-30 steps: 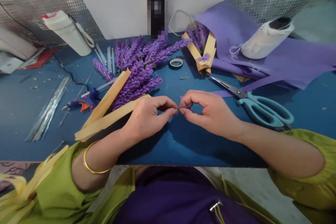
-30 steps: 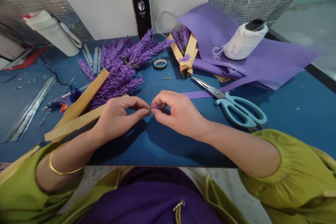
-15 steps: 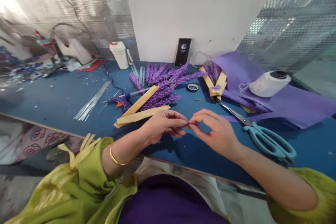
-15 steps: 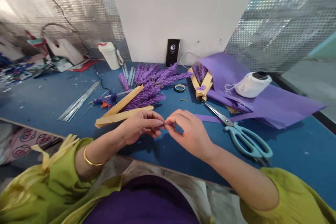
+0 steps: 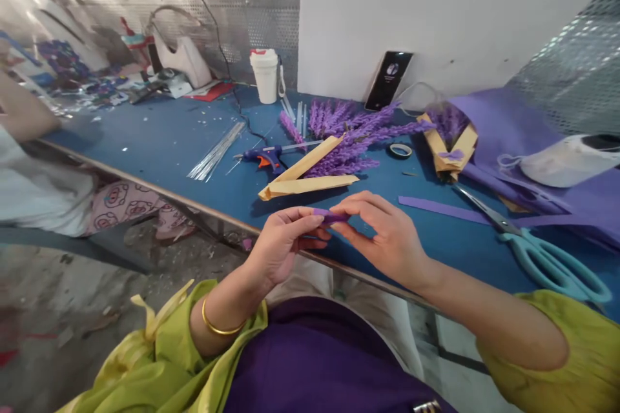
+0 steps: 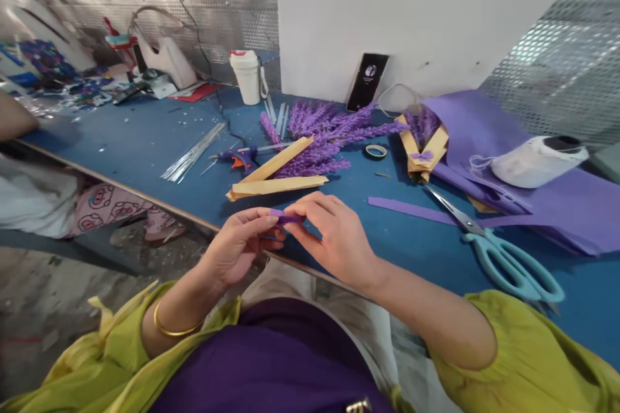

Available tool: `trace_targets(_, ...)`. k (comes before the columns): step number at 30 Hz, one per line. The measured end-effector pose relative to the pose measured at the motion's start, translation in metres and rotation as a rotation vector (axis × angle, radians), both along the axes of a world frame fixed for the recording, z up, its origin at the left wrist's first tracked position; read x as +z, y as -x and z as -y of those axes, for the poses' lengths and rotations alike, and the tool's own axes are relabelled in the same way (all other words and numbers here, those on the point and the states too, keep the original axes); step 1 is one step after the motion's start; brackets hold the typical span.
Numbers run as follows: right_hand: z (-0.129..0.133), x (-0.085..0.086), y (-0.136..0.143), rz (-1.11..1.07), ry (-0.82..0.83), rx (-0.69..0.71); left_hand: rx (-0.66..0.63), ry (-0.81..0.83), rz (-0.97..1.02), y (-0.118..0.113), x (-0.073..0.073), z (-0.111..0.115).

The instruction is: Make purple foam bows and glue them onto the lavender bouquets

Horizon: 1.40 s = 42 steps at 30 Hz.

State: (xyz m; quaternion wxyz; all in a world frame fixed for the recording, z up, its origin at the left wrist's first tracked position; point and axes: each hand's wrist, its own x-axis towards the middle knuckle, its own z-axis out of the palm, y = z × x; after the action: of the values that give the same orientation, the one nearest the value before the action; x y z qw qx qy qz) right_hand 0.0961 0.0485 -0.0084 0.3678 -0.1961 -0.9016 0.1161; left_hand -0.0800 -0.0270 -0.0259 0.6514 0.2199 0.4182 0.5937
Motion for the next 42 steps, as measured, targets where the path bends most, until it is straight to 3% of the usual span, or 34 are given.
trace_targets(8, -0.02, 0.027, 0.03, -0.003, -0.045, -0.065, 0.248, -0.018, -0.138, 0.043, -0.004, 0.019)
trace_targets(14, -0.06, 0.044, 0.081, 0.166, -0.072, -0.045, 0.392, -0.01, -0.208, 0.083, -0.013, 0.031)
trace_targets(17, -0.085, 0.048, 0.116, 0.324, 0.04, -0.1, 0.467, -0.005, -0.211, 0.099, -0.017, 0.033)
trace_targets(21, -0.113, 0.046, 0.163, 0.697, 0.264, -0.31, 0.529, 0.009, -0.189, 0.113, -0.019, 0.031)
trace_targets(24, -0.126, 0.039, 0.19, 0.908, 0.395, -0.33, 0.556, 0.016, -0.153, 0.12, -0.018, 0.027)
trace_targets(28, -0.132, 0.029, 0.204, 0.819, 0.692, -0.34, 0.559, 0.018, -0.116, 0.128, -0.017, 0.023)
trace_targets(33, -0.13, 0.026, 0.196, 0.628, 0.945, -0.289, 0.558, 0.012, -0.118, 0.133, -0.019, 0.022)
trace_targets(39, -0.127, 0.019, 0.204, 0.581, 0.907, -0.305, 0.569, 0.026, -0.131, 0.132, -0.023, 0.021)
trace_targets(42, -0.124, 0.016, 0.208, 0.494, 0.997, -0.291, 0.577, 0.021, -0.135, 0.131, -0.022, 0.022)
